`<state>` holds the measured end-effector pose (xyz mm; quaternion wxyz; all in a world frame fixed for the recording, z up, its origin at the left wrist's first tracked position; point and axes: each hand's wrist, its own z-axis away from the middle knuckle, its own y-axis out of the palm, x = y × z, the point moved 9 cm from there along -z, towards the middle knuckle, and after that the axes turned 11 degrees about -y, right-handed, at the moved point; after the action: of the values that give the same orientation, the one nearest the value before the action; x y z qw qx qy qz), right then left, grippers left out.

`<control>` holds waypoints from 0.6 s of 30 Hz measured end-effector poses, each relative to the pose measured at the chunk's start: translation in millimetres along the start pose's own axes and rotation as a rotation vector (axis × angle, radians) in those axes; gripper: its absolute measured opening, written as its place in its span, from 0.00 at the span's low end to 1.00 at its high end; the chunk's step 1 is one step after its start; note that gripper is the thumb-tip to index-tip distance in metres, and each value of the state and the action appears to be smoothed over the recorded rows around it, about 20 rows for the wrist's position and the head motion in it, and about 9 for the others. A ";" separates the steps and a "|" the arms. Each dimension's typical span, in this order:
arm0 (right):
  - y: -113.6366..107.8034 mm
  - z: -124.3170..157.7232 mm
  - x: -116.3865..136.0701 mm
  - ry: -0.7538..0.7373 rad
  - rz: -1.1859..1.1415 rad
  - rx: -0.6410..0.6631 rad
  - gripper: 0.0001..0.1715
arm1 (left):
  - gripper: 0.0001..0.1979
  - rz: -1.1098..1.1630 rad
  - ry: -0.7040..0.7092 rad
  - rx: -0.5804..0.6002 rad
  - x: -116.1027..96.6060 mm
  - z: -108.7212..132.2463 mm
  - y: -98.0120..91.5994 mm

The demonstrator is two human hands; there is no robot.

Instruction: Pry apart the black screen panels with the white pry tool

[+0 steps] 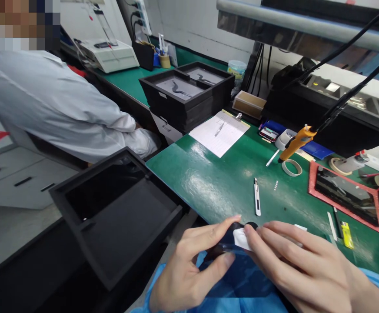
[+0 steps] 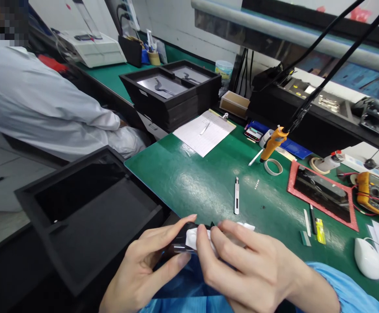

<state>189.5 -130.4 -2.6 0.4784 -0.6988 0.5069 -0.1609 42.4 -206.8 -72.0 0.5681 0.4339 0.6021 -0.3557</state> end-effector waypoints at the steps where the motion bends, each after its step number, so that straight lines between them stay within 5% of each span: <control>1: 0.4 0.0 0.4 0.004 -0.013 -0.005 0.24 | 0.42 0.011 -0.011 -0.013 2.3 1.0 -1.6; 9: -2.8 -3.6 -1.3 0.057 -0.094 -0.040 0.19 | 0.28 0.072 -0.254 -0.066 20.9 12.0 -2.2; 18: 0.4 -7.1 -11.8 0.144 -0.187 -0.068 0.18 | 0.34 0.169 -0.167 -0.010 19.8 8.3 0.4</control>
<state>179.1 -123.8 3.7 0.3996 -0.7456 0.4776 -0.2373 46.3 -211.9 -92.5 0.6463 0.4490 0.5160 -0.3383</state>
